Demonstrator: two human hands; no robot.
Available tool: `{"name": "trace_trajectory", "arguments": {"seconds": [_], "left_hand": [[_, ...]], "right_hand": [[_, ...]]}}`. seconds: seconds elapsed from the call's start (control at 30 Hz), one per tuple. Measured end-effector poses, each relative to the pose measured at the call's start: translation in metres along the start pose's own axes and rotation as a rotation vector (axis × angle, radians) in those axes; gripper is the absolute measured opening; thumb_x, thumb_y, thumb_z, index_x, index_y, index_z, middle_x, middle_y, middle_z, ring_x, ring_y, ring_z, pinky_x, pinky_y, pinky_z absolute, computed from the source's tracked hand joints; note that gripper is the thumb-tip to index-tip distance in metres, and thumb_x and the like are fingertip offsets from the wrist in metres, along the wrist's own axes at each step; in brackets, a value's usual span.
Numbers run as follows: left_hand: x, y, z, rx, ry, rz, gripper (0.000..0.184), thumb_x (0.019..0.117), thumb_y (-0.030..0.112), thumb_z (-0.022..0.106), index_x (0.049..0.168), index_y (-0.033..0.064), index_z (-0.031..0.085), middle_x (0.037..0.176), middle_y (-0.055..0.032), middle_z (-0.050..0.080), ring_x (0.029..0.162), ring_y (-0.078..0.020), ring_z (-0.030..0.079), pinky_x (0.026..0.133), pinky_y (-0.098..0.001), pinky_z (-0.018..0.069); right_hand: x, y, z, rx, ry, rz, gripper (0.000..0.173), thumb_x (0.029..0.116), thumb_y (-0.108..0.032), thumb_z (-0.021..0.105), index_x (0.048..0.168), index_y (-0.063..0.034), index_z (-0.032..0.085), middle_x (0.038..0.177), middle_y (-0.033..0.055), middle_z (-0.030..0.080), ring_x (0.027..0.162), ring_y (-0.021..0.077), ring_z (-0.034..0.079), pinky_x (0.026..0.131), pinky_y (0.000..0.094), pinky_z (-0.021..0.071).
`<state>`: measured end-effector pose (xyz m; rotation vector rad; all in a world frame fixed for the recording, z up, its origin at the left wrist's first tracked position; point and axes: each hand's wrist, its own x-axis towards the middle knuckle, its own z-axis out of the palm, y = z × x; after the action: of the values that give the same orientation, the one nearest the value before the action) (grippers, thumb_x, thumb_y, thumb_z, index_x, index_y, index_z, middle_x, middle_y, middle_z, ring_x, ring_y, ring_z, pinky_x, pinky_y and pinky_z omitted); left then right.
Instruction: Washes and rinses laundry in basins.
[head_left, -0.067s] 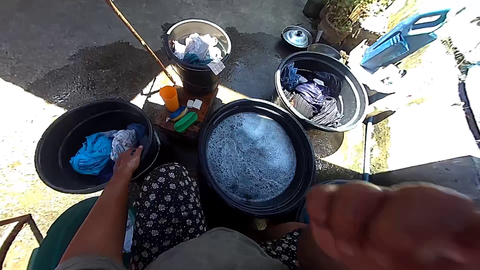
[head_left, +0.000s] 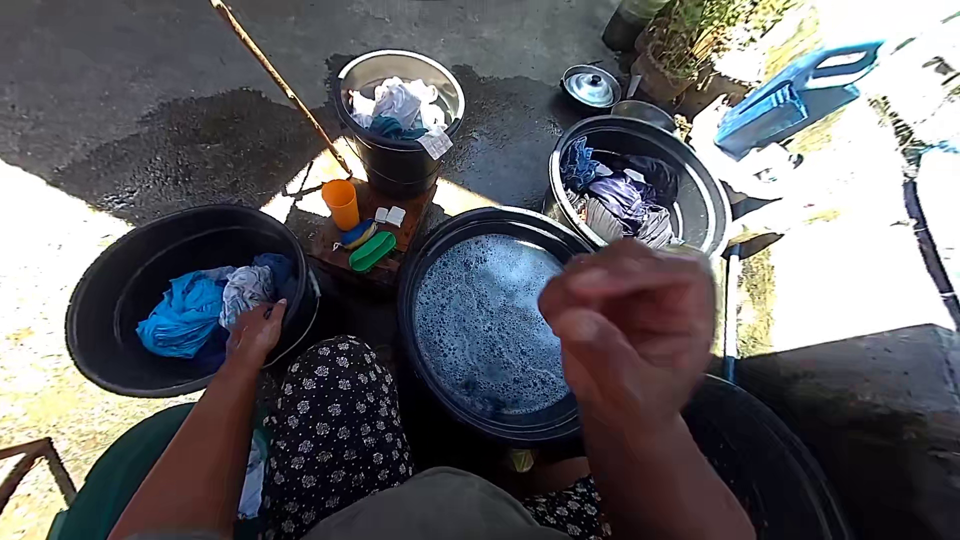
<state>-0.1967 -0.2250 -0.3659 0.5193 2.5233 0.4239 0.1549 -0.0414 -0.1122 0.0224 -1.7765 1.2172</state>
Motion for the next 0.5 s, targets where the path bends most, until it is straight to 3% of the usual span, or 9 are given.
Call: {"name": "trace_trajectory", "arguments": {"seconds": [0.03,0.1,0.17,0.23,0.3,0.37,0.43,0.5], "left_hand": [[0.001,0.0,0.0,0.001,0.0,0.014,0.065,0.1094,0.055,0.031,0.14,0.006,0.061,0.144,-0.0289,0.055,0.139,-0.0456,0.048,0.112,-0.0676,0.034],[0.002,0.0,-0.002,-0.002,-0.011,0.039,0.063,0.1098,0.053,0.032,0.138,0.0061,0.062,0.142,-0.028,0.056,0.138,-0.0452,0.049,0.11,-0.0686,0.0355],[0.001,0.0,-0.002,-0.024,-0.01,0.067,0.06,0.1102,0.05,0.034,0.136,0.004,0.063,0.14,-0.0289,0.058,0.136,-0.0459,0.051,0.108,-0.0692,0.0365],[0.0,-0.001,-0.002,-0.043,0.0,0.087,0.058,0.1101,0.049,0.037,0.135,0.0039,0.064,0.139,-0.0275,0.059,0.135,-0.0446,0.052,0.109,-0.0674,0.0376],[0.0,-0.003,-0.001,-0.049,0.008,0.098,0.056,0.1098,0.047,0.039,0.134,0.004,0.064,0.138,-0.0269,0.06,0.134,-0.0441,0.053,0.109,-0.0654,0.0391],[0.003,-0.004,0.002,-0.054,0.013,0.093,0.055,0.1094,0.047,0.04,0.133,0.004,0.065,0.137,-0.0269,0.06,0.132,-0.0437,0.055,0.108,-0.0647,0.0407],[0.004,-0.005,0.003,-0.046,-0.013,0.065,0.056,0.109,0.049,0.04,0.134,0.0053,0.065,0.139,-0.0265,0.059,0.132,-0.0434,0.055,0.107,-0.0639,0.042],[0.003,-0.004,0.003,-0.047,-0.03,0.057,0.055,0.109,0.048,0.04,0.134,0.005,0.065,0.139,-0.0271,0.059,0.131,-0.0443,0.056,0.106,-0.0641,0.0428]], "right_hand": [[0.013,0.036,0.001,-0.135,0.008,0.039,0.011,0.0971,-0.016,0.069,0.107,-0.0115,0.069,0.09,-0.0098,0.063,0.074,-0.0056,0.055,0.065,0.0108,0.0488],[0.035,0.106,0.002,-0.46,-0.036,0.227,0.013,0.0958,-0.012,0.067,0.103,-0.0022,0.07,0.087,0.0015,0.061,0.072,0.0042,0.055,0.064,0.0184,0.0473],[0.056,0.164,0.001,-0.772,-0.189,0.432,0.024,0.0965,-0.015,0.069,0.114,0.0009,0.071,0.104,0.0185,0.067,0.095,0.0279,0.065,0.084,0.0406,0.0544],[0.08,0.215,0.005,-0.975,-0.332,0.533,0.041,0.0946,-0.017,0.072,0.132,-0.0008,0.065,0.132,0.0248,0.062,0.126,0.0429,0.056,0.105,0.0552,0.047],[0.106,0.254,0.012,-1.116,-0.436,0.549,0.06,0.0923,-0.015,0.074,0.147,-0.0031,0.053,0.153,0.0249,0.048,0.144,0.0467,0.041,0.115,0.06,0.0374],[0.129,0.287,0.021,-1.206,-0.503,0.509,0.072,0.0893,-0.013,0.077,0.154,-0.0042,0.046,0.159,0.0238,0.041,0.149,0.0461,0.034,0.12,0.0596,0.031],[0.145,0.316,0.03,-1.248,-0.564,0.484,0.07,0.087,-0.011,0.08,0.15,-0.0013,0.05,0.154,0.0247,0.047,0.145,0.0456,0.04,0.119,0.0594,0.032],[0.157,0.334,0.038,-1.281,-0.625,0.486,0.059,0.0873,-0.011,0.08,0.14,0.0021,0.056,0.143,0.0255,0.056,0.137,0.0458,0.049,0.112,0.0607,0.0403]]}}
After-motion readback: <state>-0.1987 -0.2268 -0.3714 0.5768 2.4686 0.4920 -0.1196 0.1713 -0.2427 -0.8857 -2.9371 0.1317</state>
